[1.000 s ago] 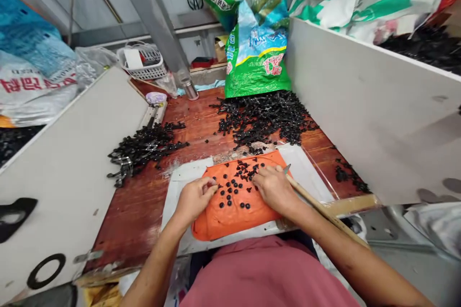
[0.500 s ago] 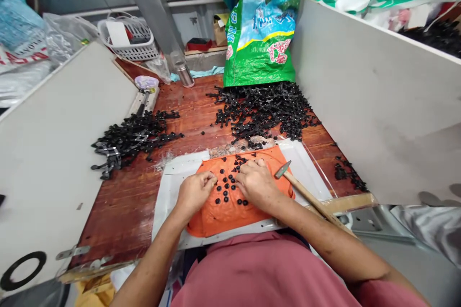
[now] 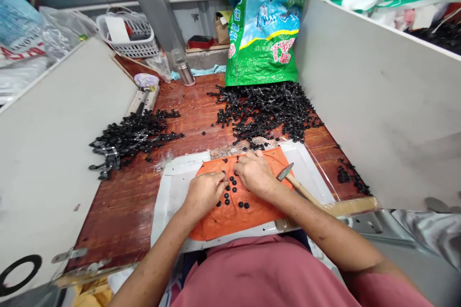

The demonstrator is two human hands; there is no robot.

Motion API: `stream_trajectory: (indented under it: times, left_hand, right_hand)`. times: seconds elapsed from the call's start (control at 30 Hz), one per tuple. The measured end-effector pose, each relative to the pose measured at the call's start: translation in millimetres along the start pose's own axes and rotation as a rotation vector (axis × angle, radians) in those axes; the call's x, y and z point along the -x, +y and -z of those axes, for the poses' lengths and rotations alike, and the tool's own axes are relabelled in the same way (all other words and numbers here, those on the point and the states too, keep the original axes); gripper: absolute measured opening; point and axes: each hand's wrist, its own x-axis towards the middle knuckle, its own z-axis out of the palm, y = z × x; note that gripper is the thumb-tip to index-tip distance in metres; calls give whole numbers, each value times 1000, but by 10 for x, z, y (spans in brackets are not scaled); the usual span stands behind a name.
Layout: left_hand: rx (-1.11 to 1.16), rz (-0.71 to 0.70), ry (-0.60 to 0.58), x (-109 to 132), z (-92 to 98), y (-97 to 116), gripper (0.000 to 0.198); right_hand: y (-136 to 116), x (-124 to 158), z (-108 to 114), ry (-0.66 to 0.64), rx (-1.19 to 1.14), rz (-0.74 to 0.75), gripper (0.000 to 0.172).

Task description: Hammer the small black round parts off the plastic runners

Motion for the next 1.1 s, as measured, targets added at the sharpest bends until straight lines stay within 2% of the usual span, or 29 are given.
stream_trajectory:
  times: [0.13, 0.23, 0.37, 0.47, 0.57, 0.77, 0.97, 1.1]
  left_hand:
    - [-110, 33, 7, 44, 36, -4, 25]
    - [-47, 51, 37, 3, 115, -68, 24]
    - [3, -7, 157, -298, 214, -207, 19]
    - [2, -147, 102, -585, 233, -316, 23]
    - [-4, -240, 45, -750, 214, -373, 21]
    - [-64, -230, 48, -713, 207, -352, 17]
    - [-38, -300, 56, -715, 182, -337, 23]
    - [-70, -362, 71, -800, 145, -330, 21]
  right_hand:
    - [48, -22, 14, -13, -19, -10, 25]
    - [81, 27, 25, -23, -46, -23, 23]
    - [140, 95, 72, -51, -56, -58, 24]
    - [231, 108, 147, -64, -51, -75, 25]
    - [322, 51, 190, -22, -37, -110, 21]
    - [284, -163, 108, -6, 1, -15, 21]
    - [214, -181, 156, 36, 63, -85, 24]
    - [205, -180, 117, 39, 90, 33, 24]
